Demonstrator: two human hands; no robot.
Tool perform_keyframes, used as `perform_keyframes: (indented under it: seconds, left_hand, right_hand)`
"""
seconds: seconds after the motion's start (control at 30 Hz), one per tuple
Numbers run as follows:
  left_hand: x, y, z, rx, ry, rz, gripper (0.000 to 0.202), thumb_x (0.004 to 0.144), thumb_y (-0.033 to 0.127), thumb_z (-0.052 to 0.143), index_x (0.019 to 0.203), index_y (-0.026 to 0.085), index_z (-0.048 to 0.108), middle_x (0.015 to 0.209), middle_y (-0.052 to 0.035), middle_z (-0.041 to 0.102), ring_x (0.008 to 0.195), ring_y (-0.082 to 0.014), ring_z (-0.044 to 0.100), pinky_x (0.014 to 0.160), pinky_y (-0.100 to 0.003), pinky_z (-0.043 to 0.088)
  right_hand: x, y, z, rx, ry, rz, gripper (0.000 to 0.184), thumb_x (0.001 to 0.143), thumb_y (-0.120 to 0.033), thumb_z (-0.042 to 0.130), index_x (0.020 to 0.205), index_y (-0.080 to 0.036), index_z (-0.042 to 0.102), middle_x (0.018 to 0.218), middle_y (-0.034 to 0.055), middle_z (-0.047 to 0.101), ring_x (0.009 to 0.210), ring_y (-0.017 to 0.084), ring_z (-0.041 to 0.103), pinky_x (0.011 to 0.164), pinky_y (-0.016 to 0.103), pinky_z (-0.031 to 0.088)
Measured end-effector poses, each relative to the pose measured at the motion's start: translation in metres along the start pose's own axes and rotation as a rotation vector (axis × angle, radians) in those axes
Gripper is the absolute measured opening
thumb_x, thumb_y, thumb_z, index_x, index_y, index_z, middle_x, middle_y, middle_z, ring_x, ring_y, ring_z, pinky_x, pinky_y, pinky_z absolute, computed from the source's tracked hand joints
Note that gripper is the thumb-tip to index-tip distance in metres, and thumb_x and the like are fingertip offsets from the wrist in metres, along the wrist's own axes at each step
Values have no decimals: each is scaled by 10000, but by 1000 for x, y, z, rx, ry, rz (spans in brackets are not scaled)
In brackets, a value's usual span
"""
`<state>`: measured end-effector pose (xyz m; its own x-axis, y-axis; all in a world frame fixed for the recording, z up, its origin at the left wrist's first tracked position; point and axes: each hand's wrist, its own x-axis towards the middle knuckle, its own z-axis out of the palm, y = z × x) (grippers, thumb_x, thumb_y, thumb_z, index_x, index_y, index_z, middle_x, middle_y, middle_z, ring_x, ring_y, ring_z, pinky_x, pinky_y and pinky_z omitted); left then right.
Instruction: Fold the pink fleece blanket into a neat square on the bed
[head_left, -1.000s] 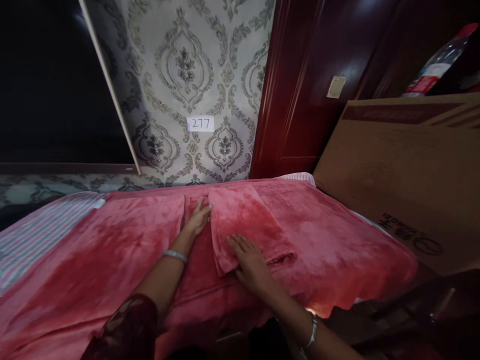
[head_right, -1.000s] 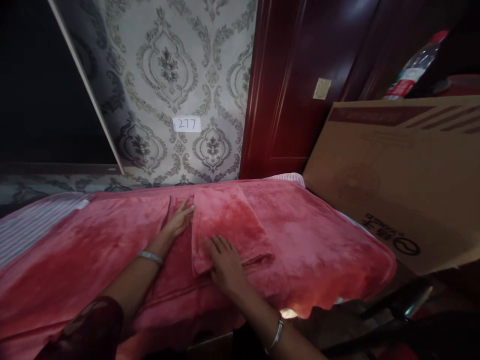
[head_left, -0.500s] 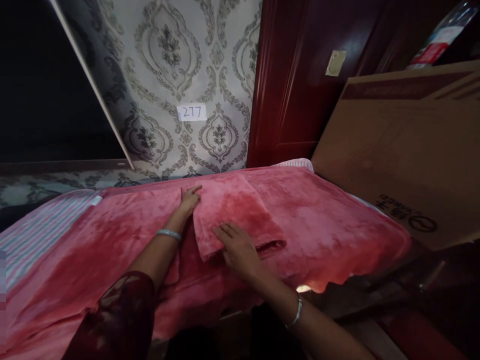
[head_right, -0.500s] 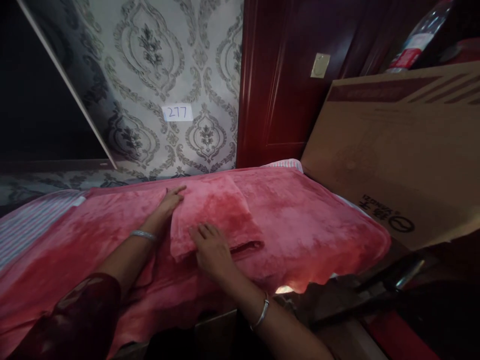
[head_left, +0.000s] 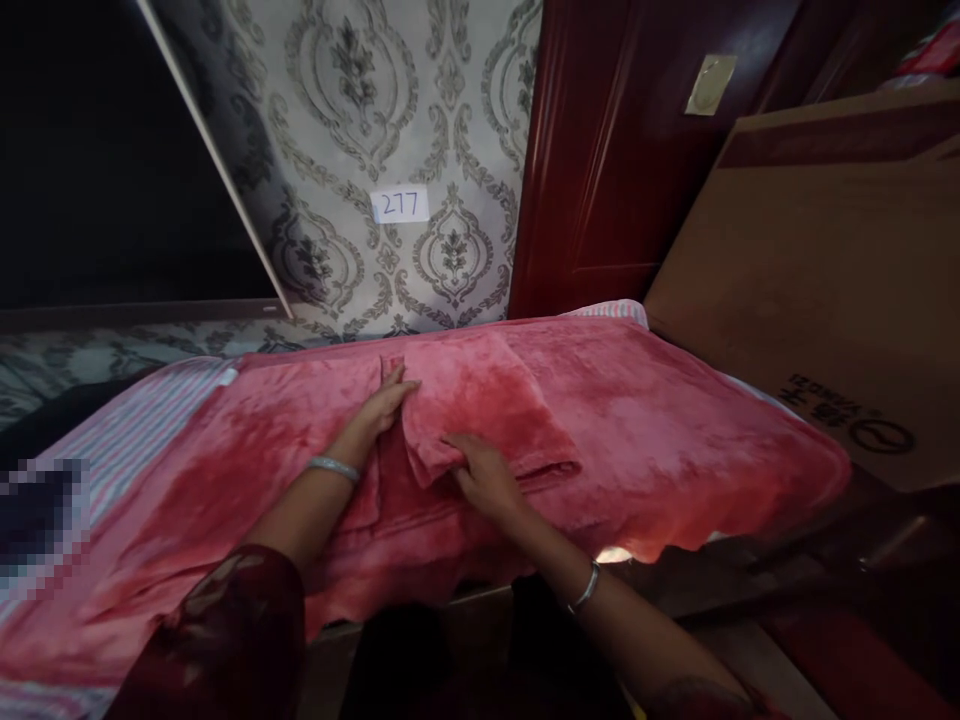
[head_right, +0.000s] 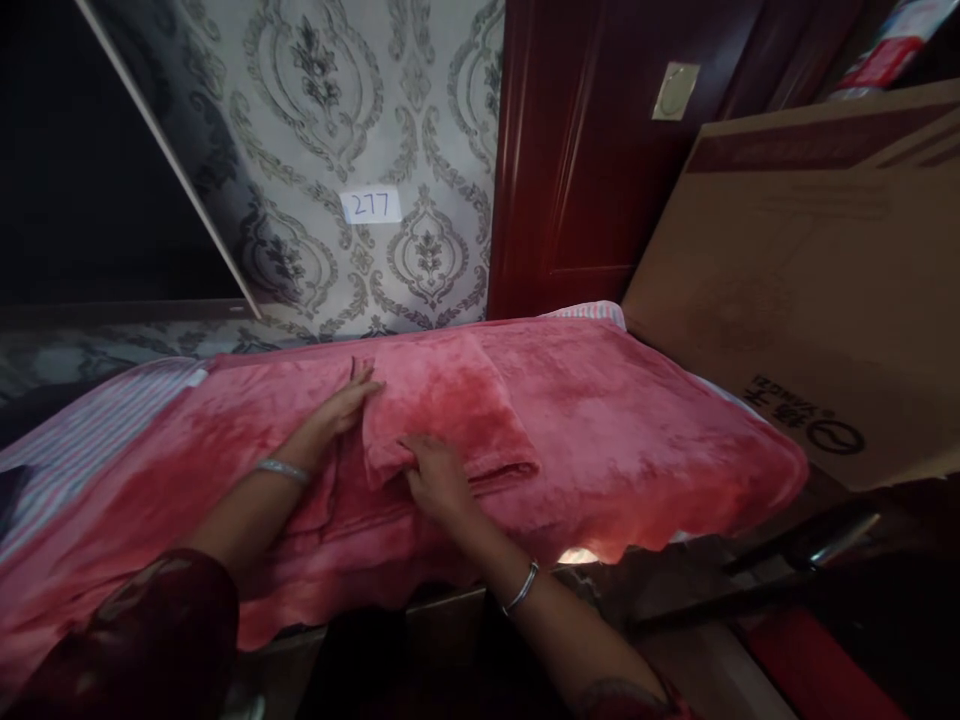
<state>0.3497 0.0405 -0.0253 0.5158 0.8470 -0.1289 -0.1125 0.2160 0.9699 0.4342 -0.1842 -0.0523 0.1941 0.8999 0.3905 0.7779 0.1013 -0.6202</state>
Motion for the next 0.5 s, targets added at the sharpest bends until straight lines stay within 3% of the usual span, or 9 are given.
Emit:
perform_keyframes:
  seconds: [0.13,0.23,0.4,0.5]
  left_hand:
    - [-56,-10,3,19,0,-75,995,655,29,799,1552,221,414,1375,-134,643,1147,-276,669,885,-321,574]
    - [-92,-20,8,-20,19,-59,1060,630,-9,776,1571,278,381,1453,-98,594,1127,-246,679,827,-278,595]
    - [-116,-12,25,-28,43,-62,1110,597,-54,674,1589,309,334,1496,-80,558,1009,-173,715,715,-191,587]
    - [-117,6,37,-73,61,-54,1069,618,-53,631,1584,307,345,1451,-68,599,955,-162,724,657,-174,581]
  right_hand:
    - [-4,-4,7,-78,-29,-45,531,834,-75,559,1351,-167,638,1376,122,650,1323,257,548,1176,464,365]
    - [-17,-3,6,-171,6,-50,529,898,-175,585,1427,-150,571,1463,153,574,1395,279,476,1196,493,329]
    - [-53,24,-20,-354,306,7,727,866,-223,621,1557,-207,394,1665,133,277,1552,340,163,1216,611,218]
    - [-63,54,-41,-392,480,138,802,820,-191,598,1576,-189,331,1676,154,223,1555,360,121,1205,644,214]
